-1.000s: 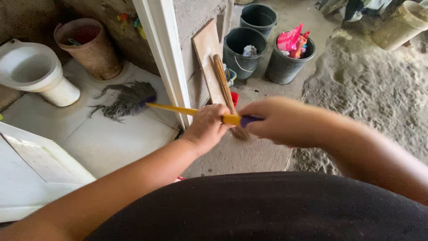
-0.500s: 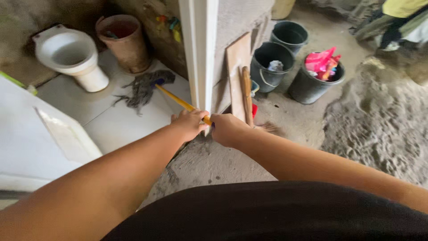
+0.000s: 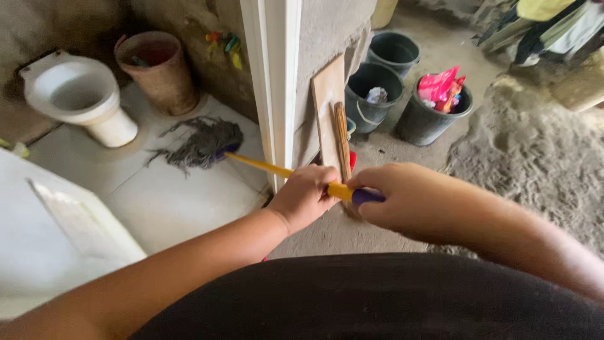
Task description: The person mops a tiled floor inside a small bathroom using a mop, cleaning the area around a white toilet and moving the mop head back and forth.
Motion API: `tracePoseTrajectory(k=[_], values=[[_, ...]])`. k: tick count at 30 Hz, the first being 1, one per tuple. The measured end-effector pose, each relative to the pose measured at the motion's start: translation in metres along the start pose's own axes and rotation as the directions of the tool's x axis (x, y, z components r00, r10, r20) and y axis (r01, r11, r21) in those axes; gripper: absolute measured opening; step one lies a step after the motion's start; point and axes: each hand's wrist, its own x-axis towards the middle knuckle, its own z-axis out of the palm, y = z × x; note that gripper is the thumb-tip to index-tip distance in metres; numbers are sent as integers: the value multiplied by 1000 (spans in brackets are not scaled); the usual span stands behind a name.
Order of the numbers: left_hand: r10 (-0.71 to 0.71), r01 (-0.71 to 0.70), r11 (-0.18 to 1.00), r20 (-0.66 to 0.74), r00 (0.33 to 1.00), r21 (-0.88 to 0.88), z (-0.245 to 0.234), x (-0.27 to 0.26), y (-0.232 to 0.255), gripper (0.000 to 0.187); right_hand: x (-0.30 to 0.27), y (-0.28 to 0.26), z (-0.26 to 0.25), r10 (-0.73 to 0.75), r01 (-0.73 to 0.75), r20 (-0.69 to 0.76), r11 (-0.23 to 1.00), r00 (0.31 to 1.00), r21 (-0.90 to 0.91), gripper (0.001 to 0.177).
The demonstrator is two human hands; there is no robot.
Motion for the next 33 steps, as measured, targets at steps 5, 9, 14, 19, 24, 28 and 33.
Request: tracePoseTrajectory(k=[5,9,14,19,24,28,33], values=[[61,-61,998,38,997,17,-45,13,-41,24,42,-52,-6,285,-289,58,954,957,82,37],[-383,344,923,321,866,173,-80,13,-110,11,121,-72,18,95,-96,21,994,995,46,27],[-278,134,908,332,901,396,-114,7,-207,20,222,-93,57,3,-6,28,997,1000,80,21],[-188,27,941,455,870,338,-113,31,-215,24,197,-83,37,56,-65,88,993,995,100,23],[-2,-7,1000,616,787,13,-106,72,-130,29,96,-68,-34,381,-397,173,915,908,74,31],[67,107,968,644,762,-227,-108,84,-87,28,62,-70,-68,510,-515,110,857,853,15,39],[-97,210,970,604,791,-119,-111,87,-121,26,103,-66,-57,402,-397,-4,906,916,146,34]])
